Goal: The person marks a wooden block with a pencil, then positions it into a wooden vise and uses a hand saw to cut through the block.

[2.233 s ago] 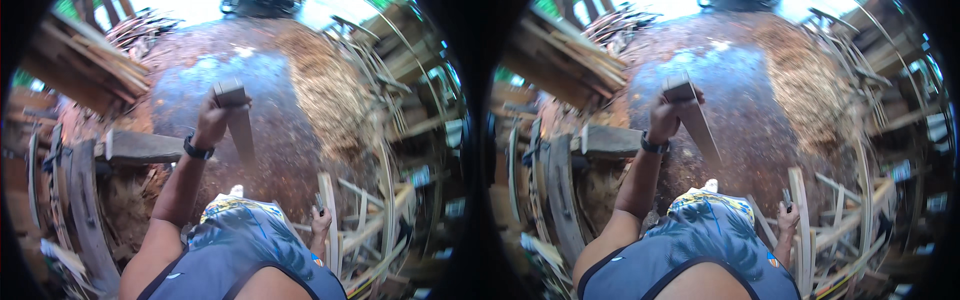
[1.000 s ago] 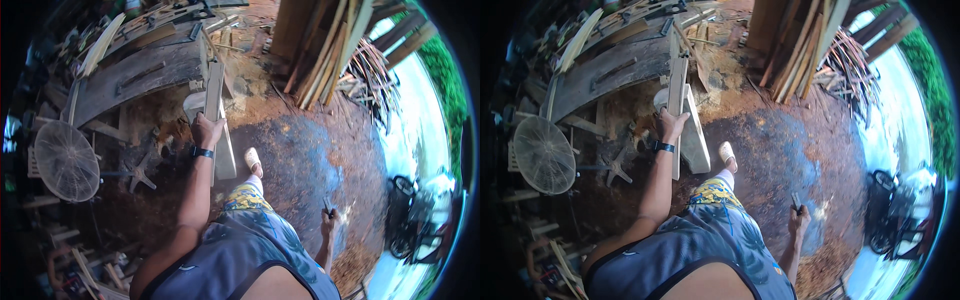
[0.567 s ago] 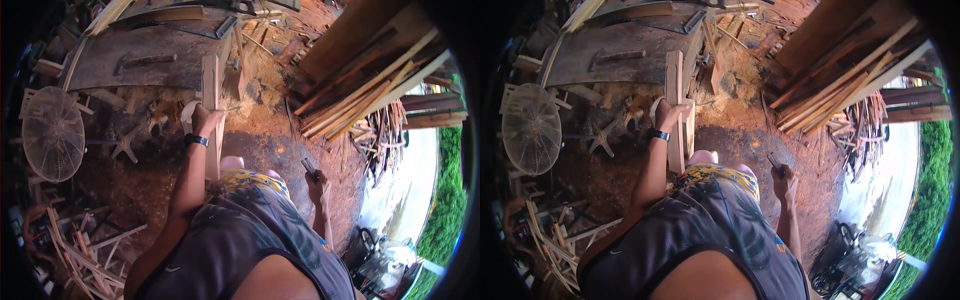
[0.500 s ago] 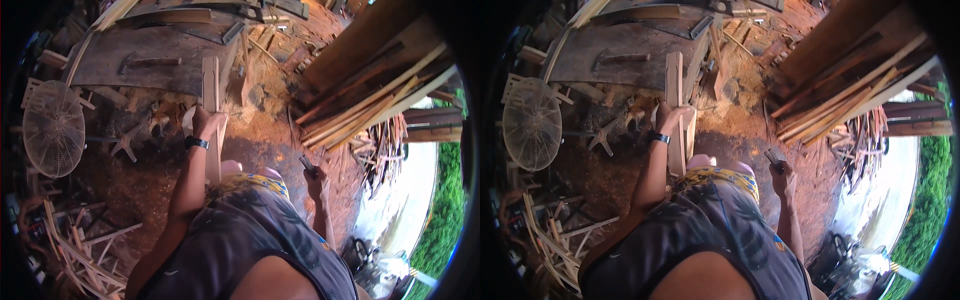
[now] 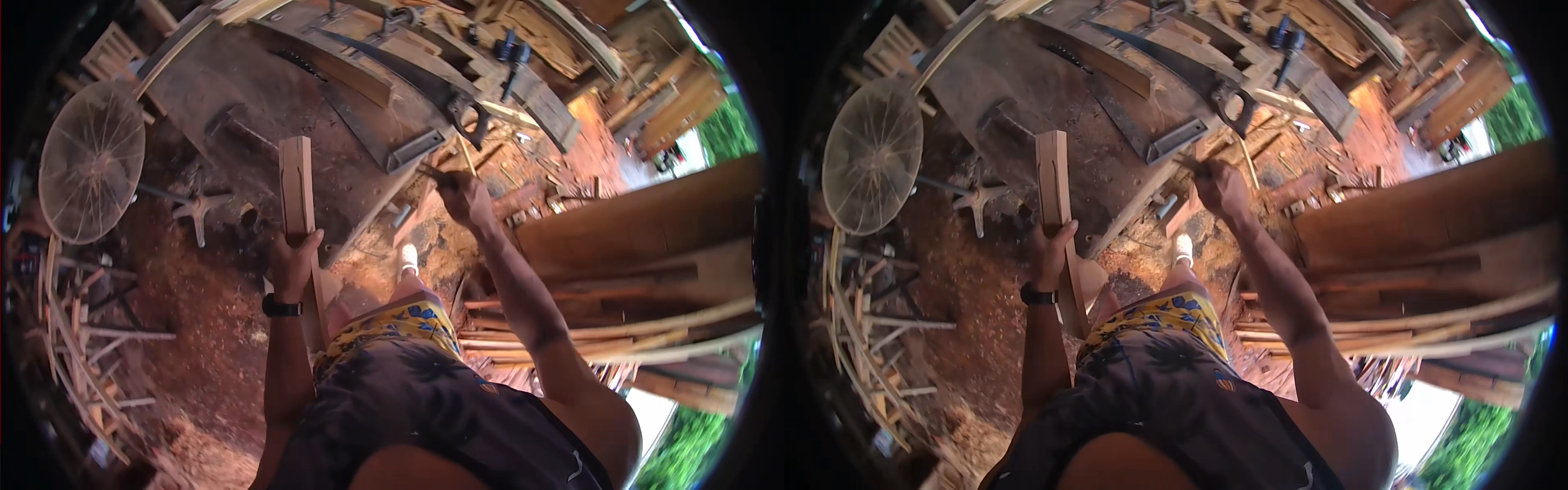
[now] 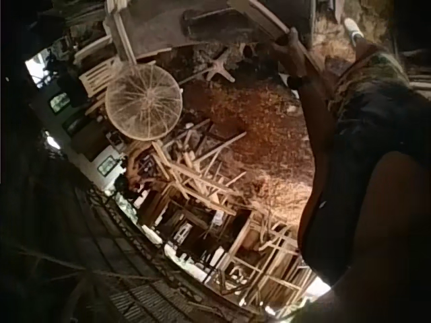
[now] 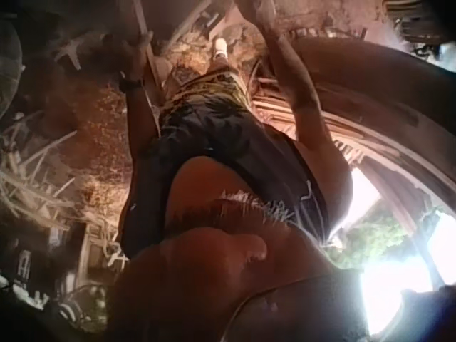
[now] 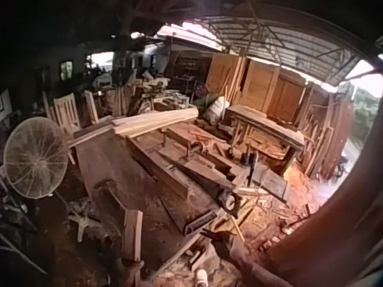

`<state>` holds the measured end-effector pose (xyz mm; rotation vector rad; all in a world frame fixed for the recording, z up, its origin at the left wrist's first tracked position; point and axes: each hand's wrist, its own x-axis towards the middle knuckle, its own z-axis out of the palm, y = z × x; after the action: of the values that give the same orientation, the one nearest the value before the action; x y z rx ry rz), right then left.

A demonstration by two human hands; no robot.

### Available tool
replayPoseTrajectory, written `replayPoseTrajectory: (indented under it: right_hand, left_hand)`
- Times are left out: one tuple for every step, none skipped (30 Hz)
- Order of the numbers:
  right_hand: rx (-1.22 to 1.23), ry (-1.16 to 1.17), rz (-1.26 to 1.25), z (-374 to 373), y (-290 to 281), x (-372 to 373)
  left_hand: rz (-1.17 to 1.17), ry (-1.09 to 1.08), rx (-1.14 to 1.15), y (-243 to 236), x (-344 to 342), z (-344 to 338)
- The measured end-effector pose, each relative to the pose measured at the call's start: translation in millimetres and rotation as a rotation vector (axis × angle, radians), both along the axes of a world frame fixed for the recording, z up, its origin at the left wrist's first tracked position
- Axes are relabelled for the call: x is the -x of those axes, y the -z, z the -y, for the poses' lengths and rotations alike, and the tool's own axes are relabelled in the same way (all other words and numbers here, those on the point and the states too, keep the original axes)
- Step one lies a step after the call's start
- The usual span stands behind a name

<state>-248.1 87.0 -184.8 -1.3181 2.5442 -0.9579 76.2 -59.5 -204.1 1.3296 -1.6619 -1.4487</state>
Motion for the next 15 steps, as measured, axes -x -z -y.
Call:
replayPoseTrajectory:
  right_hand:
    - [-0.040, 0.009, 0.068, 31, 6, 28]
    - [-0.089, -0.037, -0.012, 63, 12, 55]
    - [0.007, -0.060, -0.039, 87, 17, 77]
    - [-0.170, -0.023, -0.054, 114, 21, 98]
    - [-0.196, -0.006, -0.048, 139, 26, 115]
    - [-0.228, -0.060, -0.027, 157, 30, 130]
    - [-0.261, -0.103, -0.026, 174, 33, 144]
    - [-0.239, -0.103, -0.033, 192, 35, 154]
    - [-0.266, -0.117, -0.027, 203, 40, 159]
    - [-0.293, -0.114, -0.004, 211, 44, 163]
    - [-0.361, -0.118, 0.019, 219, 48, 166]
    - [-0.382, -0.130, -0.007, 223, 52, 166]
    - [-0.429, -0.196, -0.029, 225, 56, 168]
    - [-0.403, -0.197, -0.067, 222, 59, 170]
    - [-0.336, -0.251, -0.072, 216, 60, 177]
  left_hand:
    - [-0.012, -0.031, -0.007, -3, 11, -2]
    - [-0.065, -0.042, 0.012, -7, 23, -1]
    - [-0.008, -0.080, -0.007, -11, 40, 0]
    - [-0.046, -0.110, -0.014, -14, 57, 0]
    - [-0.071, -0.135, -0.048, -17, 72, -3]
    - [-0.060, -0.154, -0.044, -20, 84, -6]
    - [-0.042, -0.168, -0.042, -23, 97, -8]
    - [-0.003, -0.190, -0.080, -25, 108, -12]
    - [0.000, -0.199, -0.112, -27, 118, -17]
    - [0.018, -0.220, -0.114, -28, 126, -20]
    - [0.057, -0.229, -0.080, -28, 132, -24]
    - [0.102, -0.245, -0.093, -29, 137, -29]
    - [0.128, -0.250, -0.098, -29, 140, -33]
    - [0.100, -0.198, -0.080, -28, 143, -35]
    - [0.033, -0.147, -0.030, -27, 146, -37]
